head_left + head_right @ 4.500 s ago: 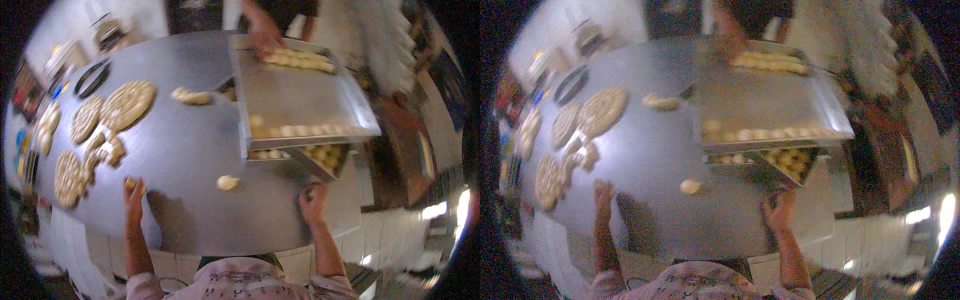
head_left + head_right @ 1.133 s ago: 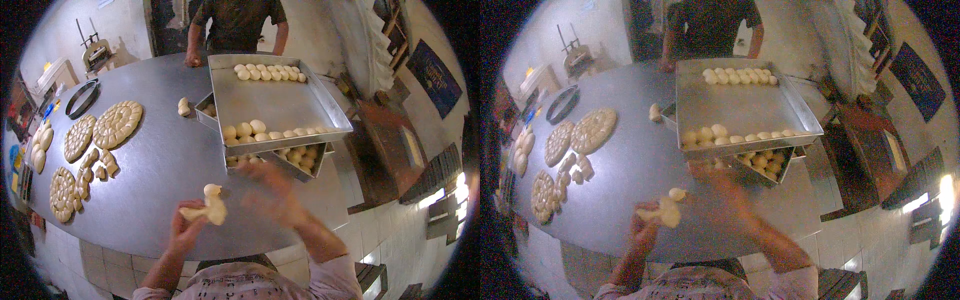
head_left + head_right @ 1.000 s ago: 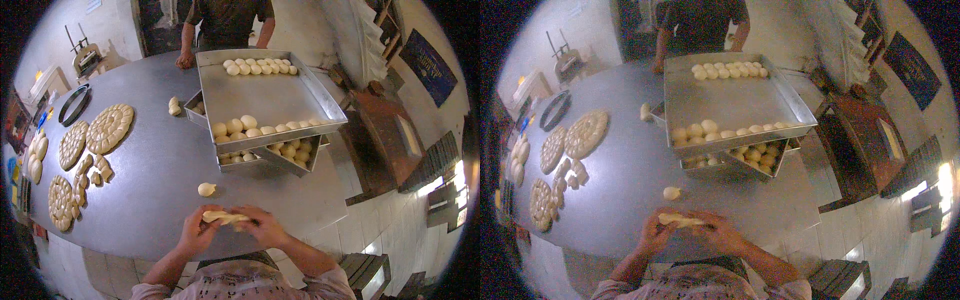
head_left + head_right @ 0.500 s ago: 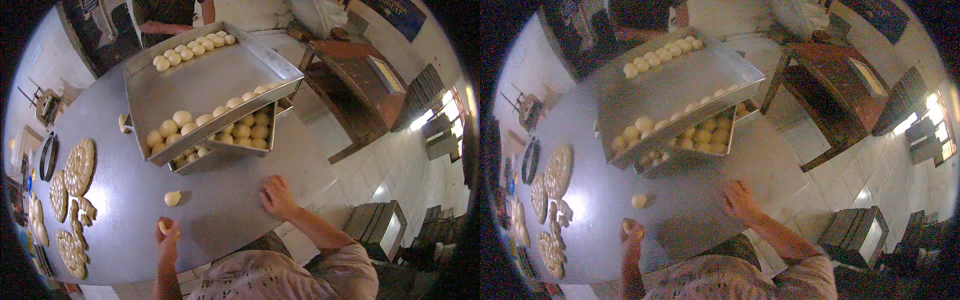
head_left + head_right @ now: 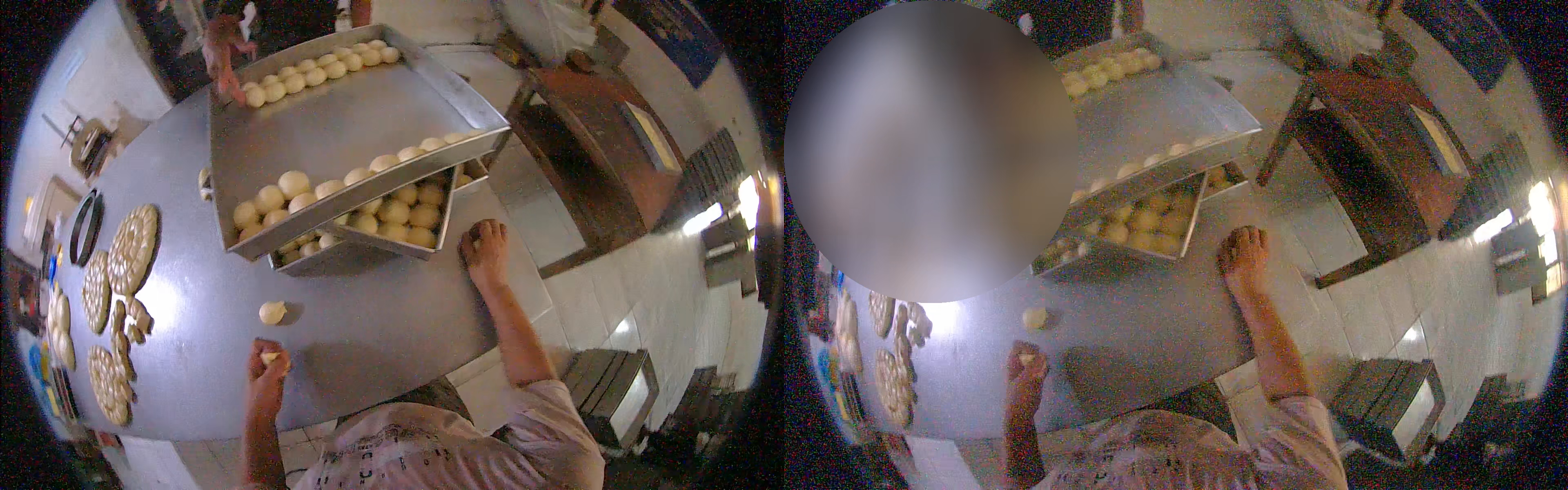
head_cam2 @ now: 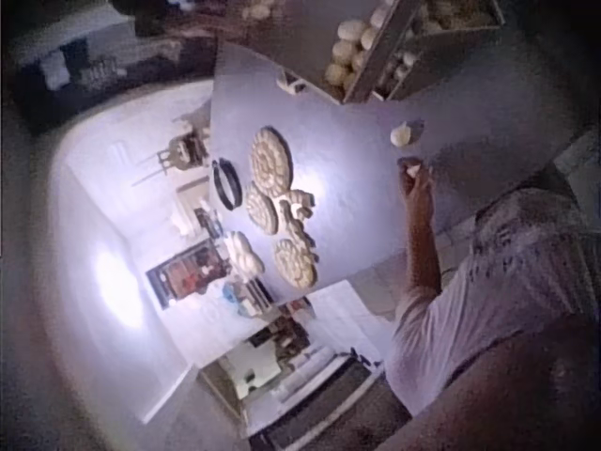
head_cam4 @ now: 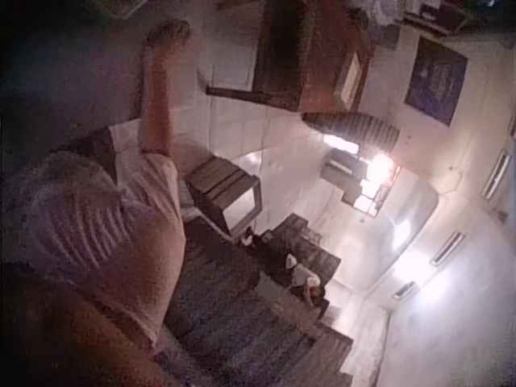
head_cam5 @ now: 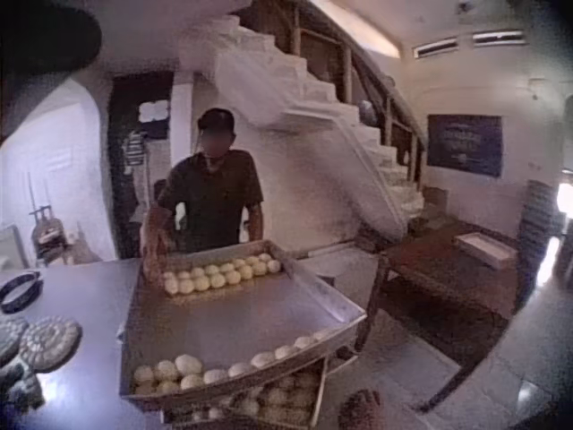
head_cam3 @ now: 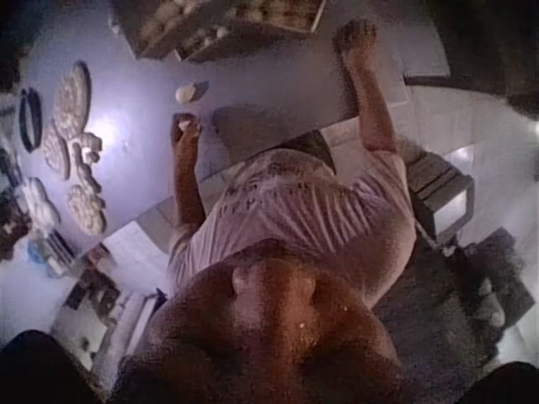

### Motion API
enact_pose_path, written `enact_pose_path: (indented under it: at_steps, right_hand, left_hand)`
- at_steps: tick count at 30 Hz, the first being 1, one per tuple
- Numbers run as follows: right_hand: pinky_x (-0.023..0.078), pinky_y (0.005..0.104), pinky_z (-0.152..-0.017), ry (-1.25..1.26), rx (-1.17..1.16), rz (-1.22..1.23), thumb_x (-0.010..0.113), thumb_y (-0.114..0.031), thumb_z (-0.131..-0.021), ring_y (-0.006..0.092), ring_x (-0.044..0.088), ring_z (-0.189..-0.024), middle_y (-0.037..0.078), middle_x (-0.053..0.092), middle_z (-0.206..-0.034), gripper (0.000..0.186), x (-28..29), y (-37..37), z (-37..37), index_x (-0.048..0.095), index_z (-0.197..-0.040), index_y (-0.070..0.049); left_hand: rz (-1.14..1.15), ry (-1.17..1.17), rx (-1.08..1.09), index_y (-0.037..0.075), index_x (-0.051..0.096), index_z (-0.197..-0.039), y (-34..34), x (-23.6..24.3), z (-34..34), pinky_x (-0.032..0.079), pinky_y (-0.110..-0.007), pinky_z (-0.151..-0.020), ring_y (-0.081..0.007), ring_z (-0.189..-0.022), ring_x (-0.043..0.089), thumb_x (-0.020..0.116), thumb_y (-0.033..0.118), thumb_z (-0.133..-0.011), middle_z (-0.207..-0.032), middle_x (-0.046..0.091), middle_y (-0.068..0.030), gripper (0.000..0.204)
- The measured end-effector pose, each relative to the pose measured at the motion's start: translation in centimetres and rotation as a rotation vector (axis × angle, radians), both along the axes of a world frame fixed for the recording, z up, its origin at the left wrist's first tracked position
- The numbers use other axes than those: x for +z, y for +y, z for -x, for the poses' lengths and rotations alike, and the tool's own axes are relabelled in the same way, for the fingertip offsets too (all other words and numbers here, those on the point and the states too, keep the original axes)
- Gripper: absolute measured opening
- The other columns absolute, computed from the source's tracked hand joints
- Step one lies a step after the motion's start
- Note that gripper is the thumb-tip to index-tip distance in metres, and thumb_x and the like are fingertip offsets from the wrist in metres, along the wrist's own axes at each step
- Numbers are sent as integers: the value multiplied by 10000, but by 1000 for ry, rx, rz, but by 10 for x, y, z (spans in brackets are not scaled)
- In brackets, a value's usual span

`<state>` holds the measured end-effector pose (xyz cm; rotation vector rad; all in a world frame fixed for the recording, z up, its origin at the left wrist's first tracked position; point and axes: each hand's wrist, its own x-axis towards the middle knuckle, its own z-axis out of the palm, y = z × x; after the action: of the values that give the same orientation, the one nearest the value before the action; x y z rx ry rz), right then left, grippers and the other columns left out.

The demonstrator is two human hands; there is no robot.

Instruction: The person organizes small dough balls into a metal tray and shapes larger pieces of dough into decorative bread patterns on a stainless steel table.

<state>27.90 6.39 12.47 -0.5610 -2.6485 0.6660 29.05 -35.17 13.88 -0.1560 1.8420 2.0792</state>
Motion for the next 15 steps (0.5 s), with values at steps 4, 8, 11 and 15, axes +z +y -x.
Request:
enact_pose_path:
  at_steps: [4,8,11,15]
  right_hand:
    - [369,436,-899,104,231,-219,623,-116,-713,371,462,-1019,180,529,-1010,261,-20,-52,-32,534,-931,-3]
    - [421,379,-859,-131,145,161,568,-93,-758,268,511,-1005,139,541,-1078,293,17,-4,-60,549,-1045,-37]
    - [452,308,-804,194,138,1031,574,-149,-813,187,559,-932,54,582,-1018,272,62,13,-2,551,-1068,-56]
    - [474,320,-750,796,406,823,579,-161,-818,193,590,-859,59,618,-945,239,171,-88,101,595,-1032,-57]
  left_hand:
    - [110,15,80,132,362,-746,-2,-3,-2,329,-218,-554,-57,-672,388,599,6,-791,-768,410,30,272]
    - [-21,69,335,126,384,-738,-37,7,-6,337,-224,-569,-56,-672,387,606,22,-796,-734,400,38,252]
    - [33,83,276,115,425,-811,-46,18,-9,333,-222,-581,-62,-670,384,612,47,-806,-742,401,45,200]
    - [28,66,179,105,441,-866,-39,6,-12,330,-227,-590,-65,-681,385,605,54,-816,-762,405,41,179]
